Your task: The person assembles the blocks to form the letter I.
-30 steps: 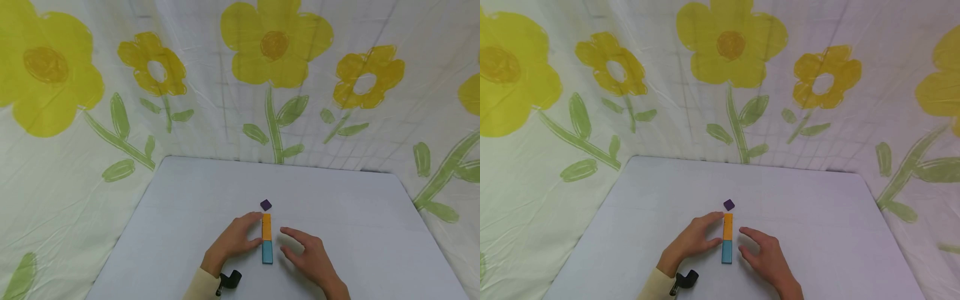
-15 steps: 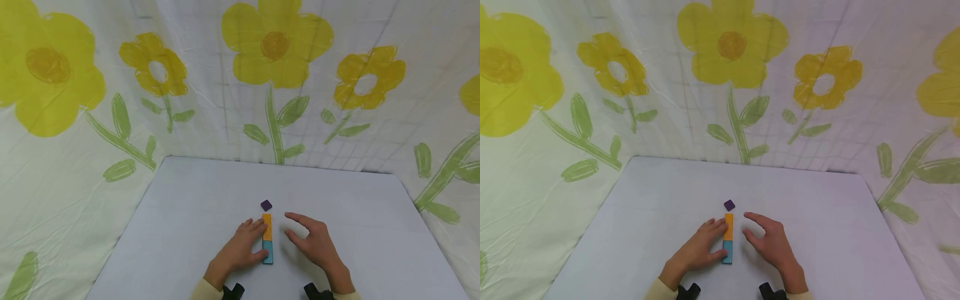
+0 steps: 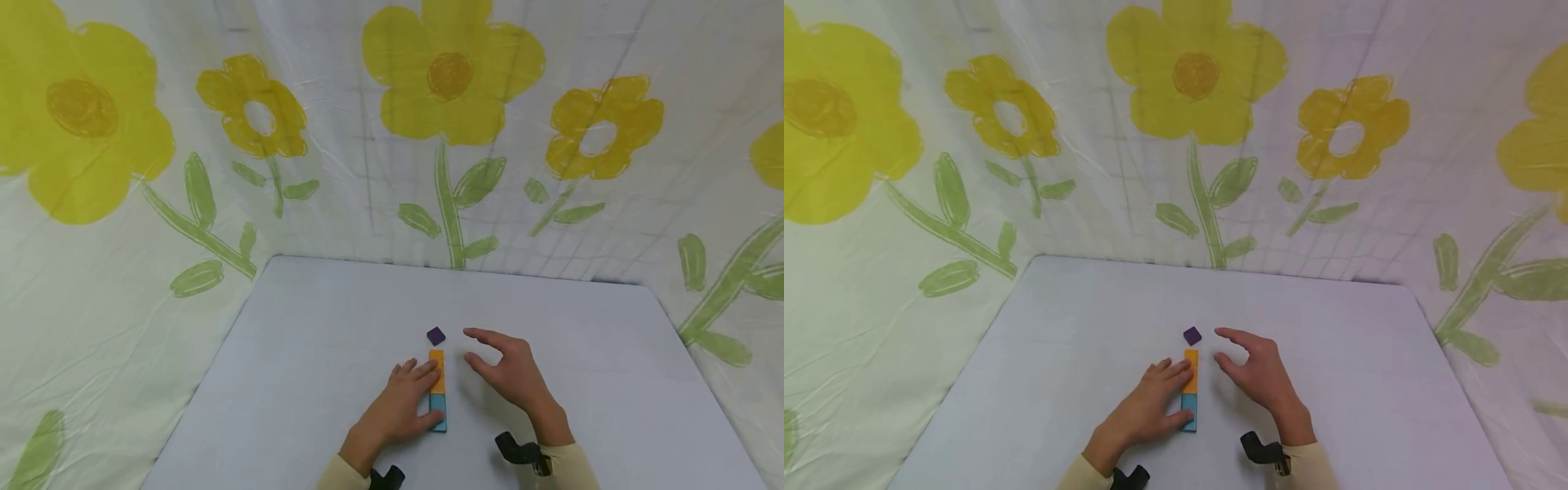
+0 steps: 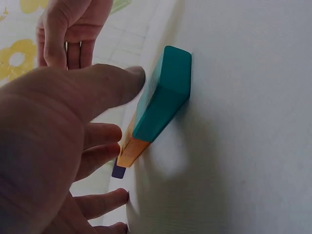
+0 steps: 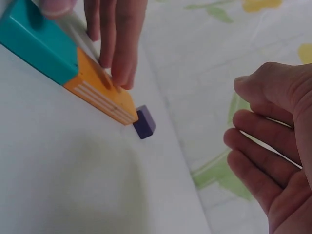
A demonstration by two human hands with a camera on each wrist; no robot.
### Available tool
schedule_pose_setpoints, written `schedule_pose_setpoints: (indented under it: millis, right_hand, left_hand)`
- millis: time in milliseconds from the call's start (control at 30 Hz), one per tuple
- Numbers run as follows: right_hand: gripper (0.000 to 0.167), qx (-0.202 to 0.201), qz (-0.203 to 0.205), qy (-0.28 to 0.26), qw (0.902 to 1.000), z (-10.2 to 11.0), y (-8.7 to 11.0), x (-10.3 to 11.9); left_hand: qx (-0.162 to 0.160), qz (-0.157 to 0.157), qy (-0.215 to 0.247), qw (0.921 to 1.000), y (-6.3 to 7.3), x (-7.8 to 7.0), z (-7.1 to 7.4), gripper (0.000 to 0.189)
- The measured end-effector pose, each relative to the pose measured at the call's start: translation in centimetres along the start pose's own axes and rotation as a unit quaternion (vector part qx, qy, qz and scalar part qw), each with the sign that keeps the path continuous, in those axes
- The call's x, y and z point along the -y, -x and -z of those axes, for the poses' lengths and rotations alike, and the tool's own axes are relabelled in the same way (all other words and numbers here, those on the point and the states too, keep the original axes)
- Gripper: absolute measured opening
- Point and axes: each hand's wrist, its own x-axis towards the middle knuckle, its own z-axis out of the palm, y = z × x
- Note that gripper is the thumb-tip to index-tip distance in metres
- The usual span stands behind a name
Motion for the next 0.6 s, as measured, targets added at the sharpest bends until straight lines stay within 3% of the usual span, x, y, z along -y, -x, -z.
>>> schedule_pose_setpoints:
  millis: [233,600]
  right_hand:
    - [0.044,0.026,0.002,-0.009,0.9996,-0.1,-1.5,-0.6]
    - [0.044,0.046,0.015,-0.013,0.9987,-0.3,-3.3,-1.8]
  left_hand:
    - [0.004,0.010,-0.021,0.9997,-0.1,-0.1,-0.1,0.067]
    - [0.000,0.008,-0.017,0.9998,-0.2,-0.1,-0.1,0.066]
